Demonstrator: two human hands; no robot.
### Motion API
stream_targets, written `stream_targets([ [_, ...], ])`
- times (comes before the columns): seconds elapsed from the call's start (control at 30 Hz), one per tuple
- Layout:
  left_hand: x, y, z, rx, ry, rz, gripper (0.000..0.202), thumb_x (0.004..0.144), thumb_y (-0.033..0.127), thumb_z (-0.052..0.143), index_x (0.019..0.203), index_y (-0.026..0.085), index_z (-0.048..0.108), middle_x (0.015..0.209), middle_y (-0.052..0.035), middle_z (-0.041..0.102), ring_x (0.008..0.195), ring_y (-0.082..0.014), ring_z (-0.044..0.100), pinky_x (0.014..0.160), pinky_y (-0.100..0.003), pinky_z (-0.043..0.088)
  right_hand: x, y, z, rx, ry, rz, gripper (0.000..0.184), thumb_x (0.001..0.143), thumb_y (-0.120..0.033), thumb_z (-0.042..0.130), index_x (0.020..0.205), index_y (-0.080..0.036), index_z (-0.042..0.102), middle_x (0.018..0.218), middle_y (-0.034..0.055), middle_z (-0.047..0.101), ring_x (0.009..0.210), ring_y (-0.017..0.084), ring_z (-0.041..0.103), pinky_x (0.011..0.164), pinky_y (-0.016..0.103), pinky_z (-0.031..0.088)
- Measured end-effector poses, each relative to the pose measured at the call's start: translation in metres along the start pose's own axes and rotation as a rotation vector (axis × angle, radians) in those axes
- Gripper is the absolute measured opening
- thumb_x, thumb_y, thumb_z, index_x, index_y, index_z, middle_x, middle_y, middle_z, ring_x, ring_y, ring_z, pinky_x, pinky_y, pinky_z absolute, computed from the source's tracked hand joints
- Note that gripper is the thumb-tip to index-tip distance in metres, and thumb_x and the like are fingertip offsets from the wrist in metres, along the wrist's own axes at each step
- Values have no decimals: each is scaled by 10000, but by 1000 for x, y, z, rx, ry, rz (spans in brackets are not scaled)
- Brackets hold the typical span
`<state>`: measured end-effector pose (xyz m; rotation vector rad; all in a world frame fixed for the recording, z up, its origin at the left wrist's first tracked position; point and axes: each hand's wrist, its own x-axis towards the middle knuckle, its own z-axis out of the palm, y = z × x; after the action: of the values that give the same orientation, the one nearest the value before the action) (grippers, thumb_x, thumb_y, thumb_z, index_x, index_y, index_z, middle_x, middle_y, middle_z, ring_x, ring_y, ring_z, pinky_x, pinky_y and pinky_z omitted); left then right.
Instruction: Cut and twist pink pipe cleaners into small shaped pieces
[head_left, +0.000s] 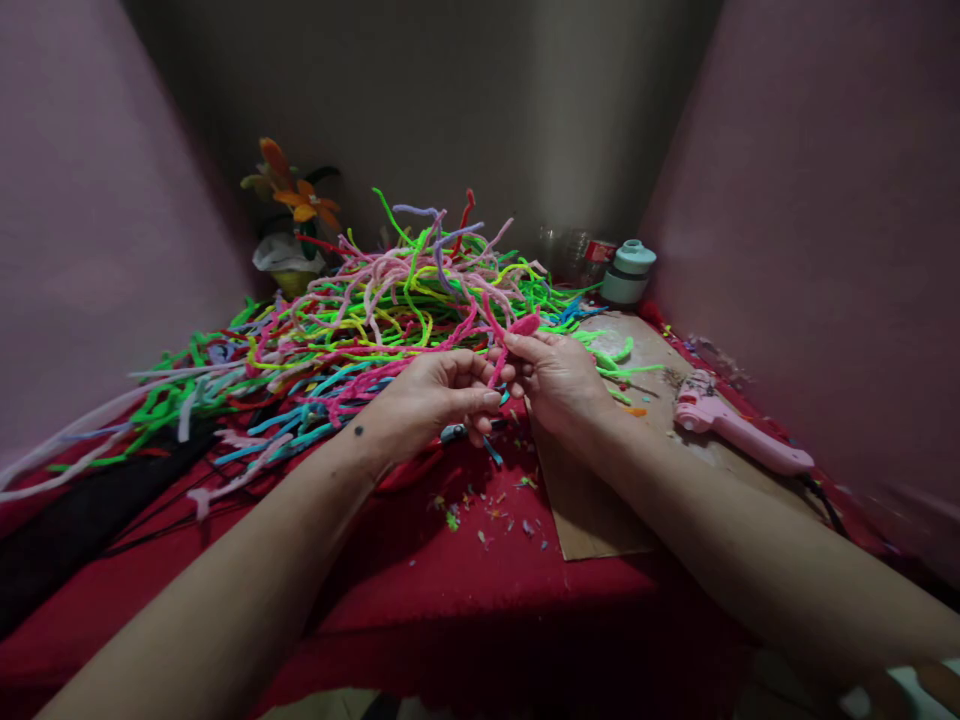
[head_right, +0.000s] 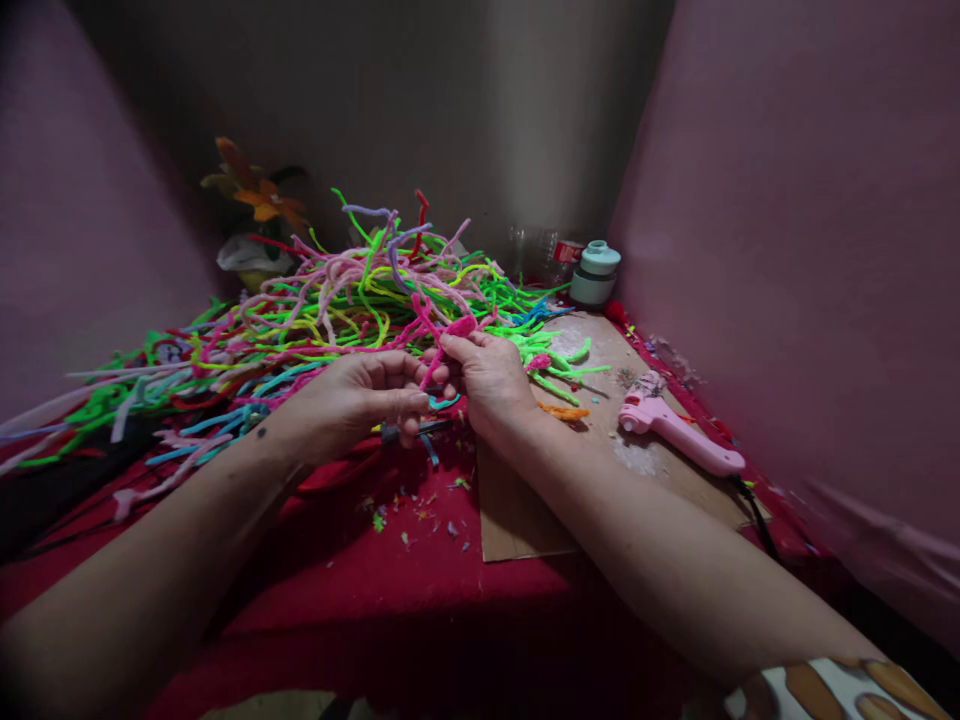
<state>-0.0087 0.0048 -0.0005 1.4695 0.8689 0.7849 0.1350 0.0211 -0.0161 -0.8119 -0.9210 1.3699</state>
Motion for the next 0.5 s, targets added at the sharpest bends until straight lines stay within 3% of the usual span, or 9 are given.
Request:
stream_targets([
  [0.17, 2, 1, -2, -12, -32, 9, 186, 659, 174, 680, 823, 140, 598, 640, 0, 607, 529, -116, 578, 541, -268, 506, 1, -1, 1, 36, 2, 8, 126, 715, -155, 561, 594, -123, 549, 449, -3, 546, 366, 69, 471, 319, 174, 321],
  [0.33, 2, 3, 2, 54, 104, 52, 275, 593, 136, 720, 826, 141, 573, 588, 34, 594, 497, -89, 557, 527, -216, 459, 3, -2, 0, 86, 11, 35, 129, 718, -141, 553, 590, -127, 545, 436, -8, 535, 364, 71, 463, 328, 180, 327],
  [0.5, 0, 7, -1, 109, 141, 106, 339, 691, 305, 679, 973, 150, 574, 661, 11, 623, 563, -100, 567, 532, -206, 441, 5, -2, -3, 76, -62, 43, 122, 706, -173, 598, 604, -128, 549, 465, -13, 541, 378, 69, 458, 340, 192, 320],
])
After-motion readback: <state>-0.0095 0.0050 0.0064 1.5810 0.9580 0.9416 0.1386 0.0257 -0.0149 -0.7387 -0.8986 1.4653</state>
